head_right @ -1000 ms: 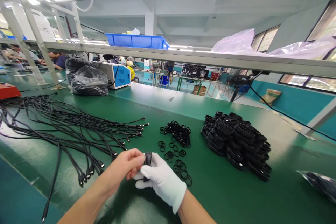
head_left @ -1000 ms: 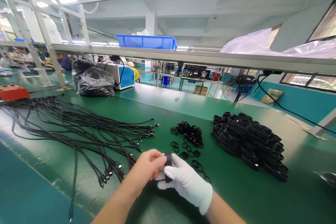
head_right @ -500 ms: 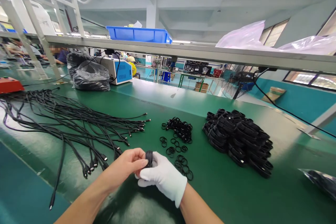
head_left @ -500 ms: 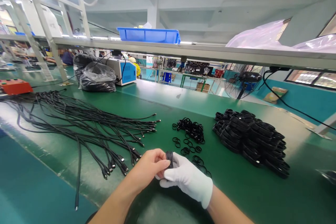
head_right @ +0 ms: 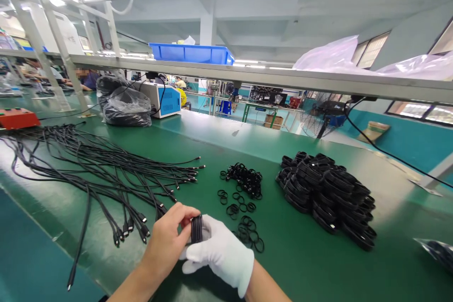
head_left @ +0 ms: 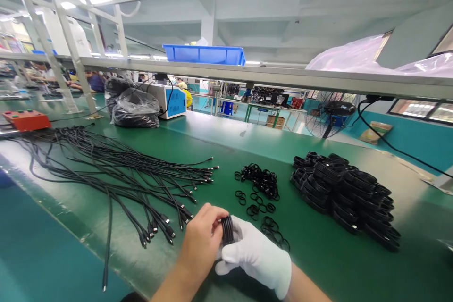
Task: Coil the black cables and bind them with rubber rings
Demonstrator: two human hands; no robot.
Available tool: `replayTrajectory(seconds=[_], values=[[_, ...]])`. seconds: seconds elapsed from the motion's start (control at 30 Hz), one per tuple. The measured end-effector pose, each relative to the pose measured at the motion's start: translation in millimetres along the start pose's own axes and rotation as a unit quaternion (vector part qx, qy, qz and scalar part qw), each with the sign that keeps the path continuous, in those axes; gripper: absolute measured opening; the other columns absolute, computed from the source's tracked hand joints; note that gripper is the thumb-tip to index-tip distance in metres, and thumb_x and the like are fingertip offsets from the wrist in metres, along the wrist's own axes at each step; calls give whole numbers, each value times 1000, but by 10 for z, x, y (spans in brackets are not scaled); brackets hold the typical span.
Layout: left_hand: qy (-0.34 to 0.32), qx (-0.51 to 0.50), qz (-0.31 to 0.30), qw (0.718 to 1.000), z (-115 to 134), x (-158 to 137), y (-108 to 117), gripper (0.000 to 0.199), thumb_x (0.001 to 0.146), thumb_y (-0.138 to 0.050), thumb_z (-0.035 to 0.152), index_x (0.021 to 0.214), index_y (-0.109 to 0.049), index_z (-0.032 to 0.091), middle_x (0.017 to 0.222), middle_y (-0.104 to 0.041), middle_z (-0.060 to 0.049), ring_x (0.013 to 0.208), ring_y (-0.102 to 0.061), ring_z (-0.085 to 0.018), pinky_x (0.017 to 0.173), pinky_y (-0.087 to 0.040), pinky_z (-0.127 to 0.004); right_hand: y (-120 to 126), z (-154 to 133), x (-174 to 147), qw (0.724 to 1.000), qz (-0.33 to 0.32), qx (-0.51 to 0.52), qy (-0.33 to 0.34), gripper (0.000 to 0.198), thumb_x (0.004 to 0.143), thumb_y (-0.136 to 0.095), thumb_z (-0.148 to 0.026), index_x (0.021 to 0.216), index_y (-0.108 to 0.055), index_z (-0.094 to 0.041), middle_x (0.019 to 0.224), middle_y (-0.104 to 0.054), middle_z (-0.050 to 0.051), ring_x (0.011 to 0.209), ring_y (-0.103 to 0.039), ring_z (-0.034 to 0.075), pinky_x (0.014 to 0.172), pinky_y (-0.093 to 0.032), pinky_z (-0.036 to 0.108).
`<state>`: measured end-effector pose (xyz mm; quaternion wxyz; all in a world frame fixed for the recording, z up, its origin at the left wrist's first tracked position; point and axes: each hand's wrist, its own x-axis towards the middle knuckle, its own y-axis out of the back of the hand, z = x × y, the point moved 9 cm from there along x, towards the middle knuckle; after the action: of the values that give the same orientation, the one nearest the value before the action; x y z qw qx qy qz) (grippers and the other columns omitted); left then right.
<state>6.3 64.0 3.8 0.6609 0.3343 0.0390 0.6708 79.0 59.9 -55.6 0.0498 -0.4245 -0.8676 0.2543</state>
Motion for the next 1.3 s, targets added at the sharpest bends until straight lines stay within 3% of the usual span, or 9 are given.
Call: replayTrajectory(seconds=[0.1,0.23,0.33,0.5,0.6,0.73,0.87,1.1,1.3], values=[[20,2,38,999,-60,1,13,28,70,-44,5,78,-65,22,71,-59,1,65,-56,-15,61,-43,-24,5,23,-1,1000,-3,9,4,58,51,-80,-18,104,-56,-15,91,-60,4,80,-62,19,62,-53,30],[67,-45,29,996,-149,46,-23,25,69,-46,6,72,-65,22,69,-60,0,63,-56,-15,58,-42,-24,21,23,-30,1000,3,12,-3,60,54,-80,-22,108,-55,-14,95,-61,7,80,-64,19,64,-52,30],[55,-29,10,998,-104,76,-32,29,67,-44,3,73,-65,22,70,-58,1,62,-54,-15,57,-40,-24,5,-17,-31,1000,13,-3,5,55,52,-81,-22,101,-58,-13,94,-61,7,79,-62,18,64,-52,30],[36,12,38,999,-66,120,19,31,67,-42,1,69,-65,21,68,-57,0,65,-55,-15,61,-39,-24,-49,-73,5,1000,19,-7,19,54,52,-81,-22,99,-58,-12,90,-61,6,78,-61,17,63,-51,28],[55,-1,6,998,-121,188,-16,29,67,-44,2,71,-66,21,69,-58,0,66,-56,-16,63,-40,-25,-20,-43,-3,1000,17,1,-5,55,53,-80,-20,102,-56,-12,91,-59,6,79,-61,16,62,-51,27],[103,-77,-54,990,-181,224,9,24,71,-55,14,91,-65,21,84,-65,-1,72,-58,-17,68,-44,-26,37,-65,-65,998,-8,67,-15,52,57,-78,-23,103,-54,-13,93,-57,6,77,-61,16,63,-51,27],[154,-138,-82,975,-186,115,65,14,79,-52,29,78,-62,18,77,-63,-2,75,-56,-18,69,-42,-26,74,-116,-86,998,-9,65,-6,51,58,-78,-23,102,-53,-14,96,-57,7,79,-62,16,63,-51,27],[132,-113,-151,973,-87,-7,-108,9,75,-55,22,69,-61,19,66,-50,3,62,-44,-14,59,-34,-23,-28,-126,-38,999,-44,24,10,45,61,-77,-26,97,-54,-11,83,-58,5,73,-61,14,61,-52,24],[100,-88,-144,981,-26,27,-34,13,78,-56,22,67,-63,20,69,-58,1,68,-52,-16,64,-38,-24,-4,-122,-89,996,-68,60,9,43,64,-74,-28,99,-57,-9,86,-60,8,75,-62,15,61,-52,25]])
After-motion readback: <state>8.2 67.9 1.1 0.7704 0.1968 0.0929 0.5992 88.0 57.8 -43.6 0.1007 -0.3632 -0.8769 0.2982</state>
